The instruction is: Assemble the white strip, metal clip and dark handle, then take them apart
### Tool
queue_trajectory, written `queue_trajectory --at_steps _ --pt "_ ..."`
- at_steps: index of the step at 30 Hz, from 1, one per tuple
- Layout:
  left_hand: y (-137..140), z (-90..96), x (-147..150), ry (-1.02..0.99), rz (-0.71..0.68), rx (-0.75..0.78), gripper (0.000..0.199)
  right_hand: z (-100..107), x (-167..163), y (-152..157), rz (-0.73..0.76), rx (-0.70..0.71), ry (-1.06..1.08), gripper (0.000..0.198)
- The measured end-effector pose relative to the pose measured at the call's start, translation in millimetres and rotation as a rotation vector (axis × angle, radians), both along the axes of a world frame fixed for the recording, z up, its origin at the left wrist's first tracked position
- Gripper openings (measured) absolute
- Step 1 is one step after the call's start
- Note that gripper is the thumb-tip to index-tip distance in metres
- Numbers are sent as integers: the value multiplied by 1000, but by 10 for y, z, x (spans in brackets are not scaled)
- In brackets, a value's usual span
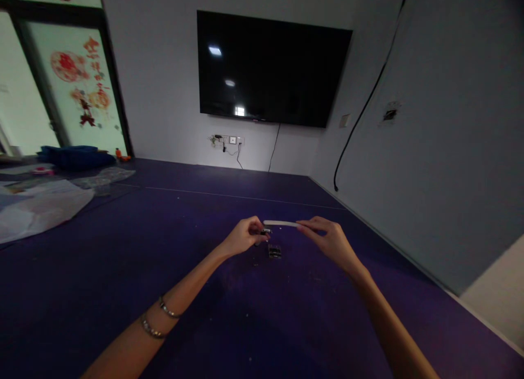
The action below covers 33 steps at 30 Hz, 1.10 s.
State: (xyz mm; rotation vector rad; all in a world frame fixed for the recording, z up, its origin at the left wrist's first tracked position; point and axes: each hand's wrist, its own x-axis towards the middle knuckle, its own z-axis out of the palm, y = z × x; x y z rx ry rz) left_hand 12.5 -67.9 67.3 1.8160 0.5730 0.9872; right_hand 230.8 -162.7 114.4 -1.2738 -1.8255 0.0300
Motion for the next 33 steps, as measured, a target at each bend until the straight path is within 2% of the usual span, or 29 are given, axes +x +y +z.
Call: queue_trajectory --at_steps 16,21,28,33 --pt "-40 25 1 -10 -48 11 25 35 -37 -43 55 -37 6 29" --pt "-58 42 0 -30 -3 6 24 0 3 -8 21 -41 19 29" --pt "-77 84 -2 -50 -35 1 24 2 -38 -19 69 -64 36 28" --pt "-95 89 2 -27 3 21 23 -24 17 17 31 -51 61 28"
